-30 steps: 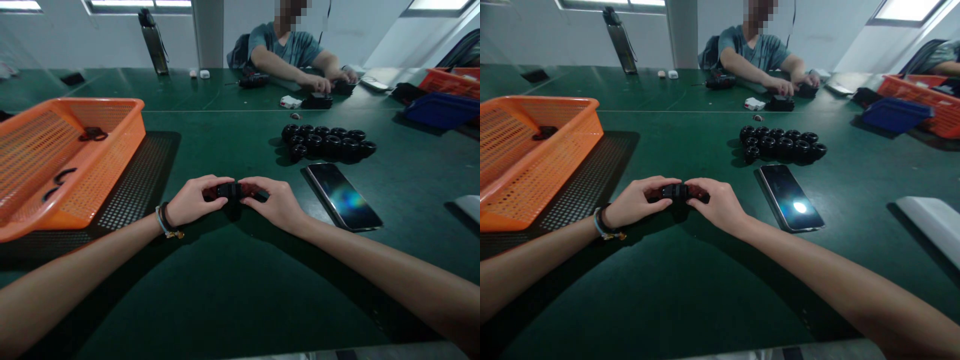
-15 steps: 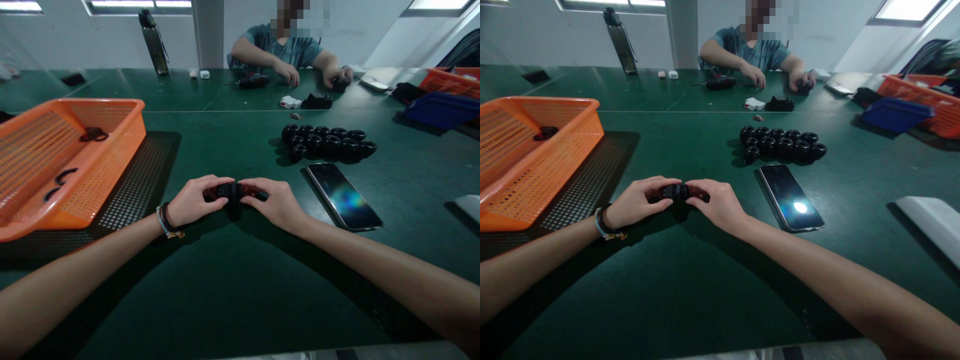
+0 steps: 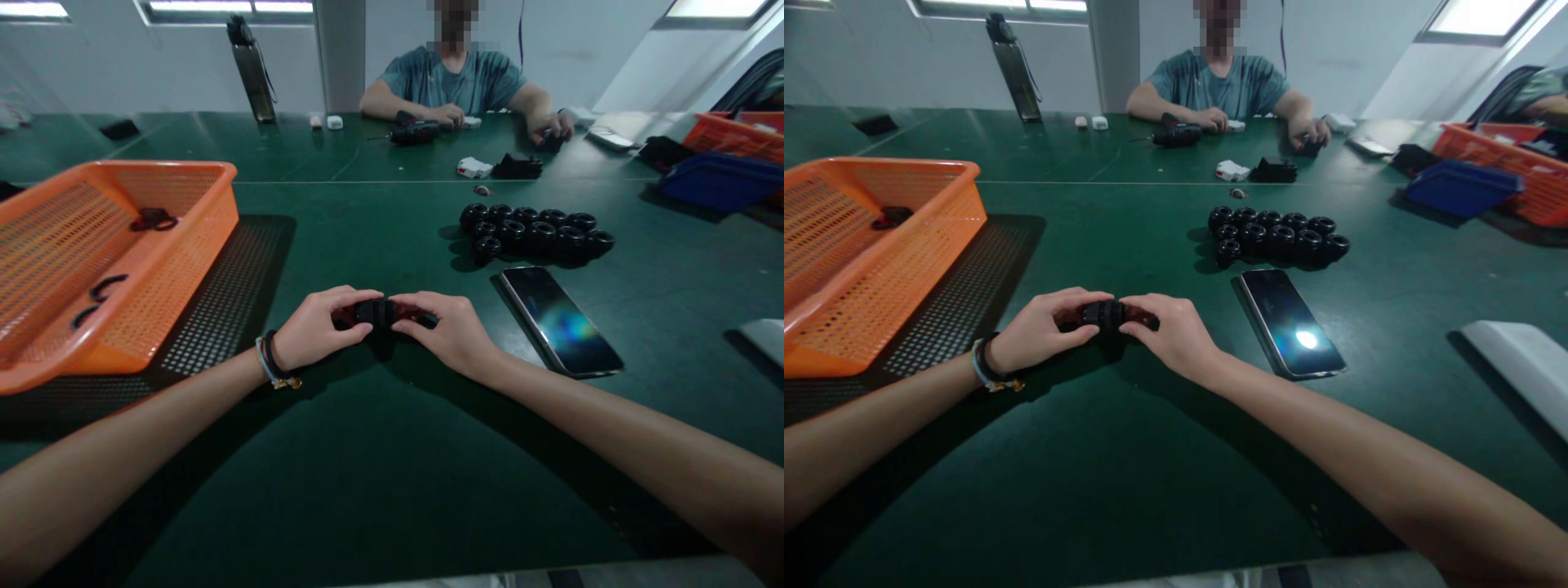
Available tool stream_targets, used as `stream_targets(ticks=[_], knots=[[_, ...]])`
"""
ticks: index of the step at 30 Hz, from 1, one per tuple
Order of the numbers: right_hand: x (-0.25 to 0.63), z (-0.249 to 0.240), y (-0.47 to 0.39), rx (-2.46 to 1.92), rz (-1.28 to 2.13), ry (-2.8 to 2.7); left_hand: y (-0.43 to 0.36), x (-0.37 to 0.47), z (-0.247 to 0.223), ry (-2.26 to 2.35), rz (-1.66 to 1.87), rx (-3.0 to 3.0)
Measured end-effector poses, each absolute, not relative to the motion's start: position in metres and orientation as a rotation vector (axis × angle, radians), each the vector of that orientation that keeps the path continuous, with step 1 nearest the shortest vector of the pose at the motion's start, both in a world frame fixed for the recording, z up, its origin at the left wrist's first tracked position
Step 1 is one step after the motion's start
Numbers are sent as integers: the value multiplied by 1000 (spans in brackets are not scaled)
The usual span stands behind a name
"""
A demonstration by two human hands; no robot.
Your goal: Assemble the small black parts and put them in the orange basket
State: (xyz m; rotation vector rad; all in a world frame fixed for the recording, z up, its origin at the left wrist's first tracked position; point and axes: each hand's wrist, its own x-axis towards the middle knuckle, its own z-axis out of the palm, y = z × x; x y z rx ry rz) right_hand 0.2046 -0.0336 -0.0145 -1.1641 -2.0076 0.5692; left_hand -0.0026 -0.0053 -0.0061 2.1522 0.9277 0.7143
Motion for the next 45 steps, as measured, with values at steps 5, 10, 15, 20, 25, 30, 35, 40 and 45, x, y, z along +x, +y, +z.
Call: stream_targets(ticks=[5,10,15,20,25,30,35,40,45], knots=[[206,-12,-34,-1132,550,-2034,-6,-3,-5,910,707,2155],[207,-13,-35,-1122,597,-1995,-7,-2,-4,906,711,2137],[207,-15,-35,-1108,663,-1950,-8,-2,-4,891,722,2125],[206,-13,-35,-1121,642,-1960,-7,-3,-5,886,722,2166],[205,-11,-36,-1138,624,-1971,-7,-3,-5,884,735,2185],[205,-11,-36,-1150,616,-1970,-7,-3,-5,883,741,2194],[205,-11,-36,-1147,616,-1978,-7,-4,-5,887,737,2204],[205,-12,-35,-1160,618,-1978,-7,-4,-5,887,739,2202],[205,-11,-35,-1156,624,-1984,-7,-4,-6,877,743,2194]])
